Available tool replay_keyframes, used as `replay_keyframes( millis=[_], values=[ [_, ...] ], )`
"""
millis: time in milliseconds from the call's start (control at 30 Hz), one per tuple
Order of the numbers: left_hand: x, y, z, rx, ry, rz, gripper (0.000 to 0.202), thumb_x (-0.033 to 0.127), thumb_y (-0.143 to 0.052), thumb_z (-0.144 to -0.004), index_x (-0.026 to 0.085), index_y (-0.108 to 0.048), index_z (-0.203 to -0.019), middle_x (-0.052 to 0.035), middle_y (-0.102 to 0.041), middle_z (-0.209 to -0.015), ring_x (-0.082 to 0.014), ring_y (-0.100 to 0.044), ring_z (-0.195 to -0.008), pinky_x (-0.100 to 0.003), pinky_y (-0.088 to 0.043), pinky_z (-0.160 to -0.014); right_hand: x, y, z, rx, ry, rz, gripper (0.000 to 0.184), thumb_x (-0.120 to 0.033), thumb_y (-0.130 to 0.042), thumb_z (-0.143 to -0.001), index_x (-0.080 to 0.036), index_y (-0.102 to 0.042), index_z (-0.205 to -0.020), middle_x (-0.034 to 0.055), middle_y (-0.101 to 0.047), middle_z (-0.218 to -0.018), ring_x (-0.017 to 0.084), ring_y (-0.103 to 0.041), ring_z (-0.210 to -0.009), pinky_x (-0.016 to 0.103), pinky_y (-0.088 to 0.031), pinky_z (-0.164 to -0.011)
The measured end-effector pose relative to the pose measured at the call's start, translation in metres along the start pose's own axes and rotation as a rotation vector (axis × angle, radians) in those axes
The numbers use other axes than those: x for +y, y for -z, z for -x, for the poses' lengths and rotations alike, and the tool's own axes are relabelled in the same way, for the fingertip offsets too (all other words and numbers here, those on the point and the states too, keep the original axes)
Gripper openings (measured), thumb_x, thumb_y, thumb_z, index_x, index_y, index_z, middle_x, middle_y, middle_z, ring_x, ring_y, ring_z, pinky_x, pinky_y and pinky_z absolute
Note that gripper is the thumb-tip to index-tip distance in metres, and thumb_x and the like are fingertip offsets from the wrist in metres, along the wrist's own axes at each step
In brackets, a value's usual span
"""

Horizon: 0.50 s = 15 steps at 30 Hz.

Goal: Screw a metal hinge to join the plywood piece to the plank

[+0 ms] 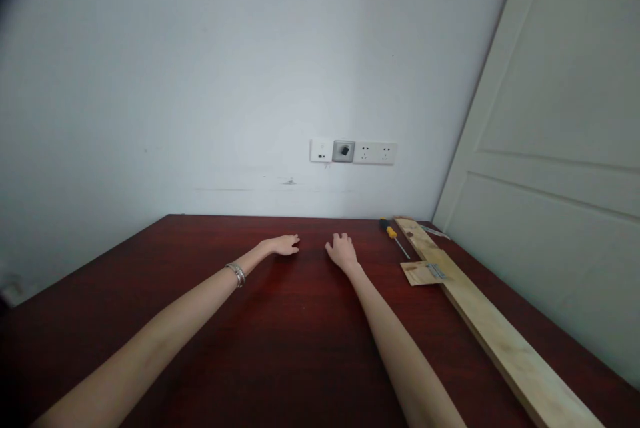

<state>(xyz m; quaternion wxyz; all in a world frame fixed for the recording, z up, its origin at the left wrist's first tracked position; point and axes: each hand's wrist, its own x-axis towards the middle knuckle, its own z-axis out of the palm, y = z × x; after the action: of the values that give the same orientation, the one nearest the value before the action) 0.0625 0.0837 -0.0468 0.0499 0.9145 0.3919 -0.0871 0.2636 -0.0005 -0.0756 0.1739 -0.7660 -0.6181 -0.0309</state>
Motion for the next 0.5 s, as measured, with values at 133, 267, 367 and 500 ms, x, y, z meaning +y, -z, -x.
replay_keyframes(
  millis=[133,267,367,500],
  values=[
    [-0.01,-0.003,0.007,0.018,-0.009,0.091,0.047,0.03,-0.04,-0.092,0.012,-0.045,-0.135,-0.0119,-0.037,-0.146,-0.0202,-0.039,-0.133,-0.028,-0.031,-0.108,-0.005,-0.011,0.007,-0.031,0.054,-0.032,0.048,-0.037,-0.043,-0.091,-0.005,-0.053,-0.126,0.0217,-0.054,-0.125,0.028,-0.051,-0.115,0.034,-0.037,-0.097],
    [-0.023,-0.012,0.02,0.069,0.039,0.169,0.049,0.032,-0.037,-0.093,0.01,-0.043,-0.137,-0.0125,-0.035,-0.147,-0.0217,-0.036,-0.135,-0.029,-0.03,-0.109,-0.001,-0.017,0.01,-0.027,0.096,-0.045,0.047,-0.033,-0.04,-0.092,-0.002,-0.055,-0.123,0.0232,-0.054,-0.126,0.028,-0.05,-0.118,0.032,-0.034,-0.101],
    [-0.032,-0.022,0.031,0.121,0.107,0.2,0.054,0.035,-0.034,-0.094,0.006,-0.038,-0.14,-0.0152,-0.028,-0.149,-0.0226,-0.028,-0.139,-0.03,-0.024,-0.112,0.002,-0.019,0.011,-0.011,0.117,-0.05,0.046,-0.032,-0.038,-0.092,-0.001,-0.056,-0.121,0.0233,-0.057,-0.123,0.029,-0.05,-0.117,0.034,-0.035,-0.101],
    [-0.043,-0.038,0.043,0.209,0.19,0.212,0.055,0.035,-0.026,-0.096,0.005,-0.036,-0.141,-0.0146,-0.023,-0.152,-0.0224,-0.019,-0.142,-0.032,-0.019,-0.115,0.004,-0.021,0.011,0.004,0.144,-0.051,0.044,-0.03,-0.037,-0.092,-0.001,-0.058,-0.118,0.022,-0.06,-0.119,0.029,-0.054,-0.113,0.034,-0.037,-0.099]
  ],
)
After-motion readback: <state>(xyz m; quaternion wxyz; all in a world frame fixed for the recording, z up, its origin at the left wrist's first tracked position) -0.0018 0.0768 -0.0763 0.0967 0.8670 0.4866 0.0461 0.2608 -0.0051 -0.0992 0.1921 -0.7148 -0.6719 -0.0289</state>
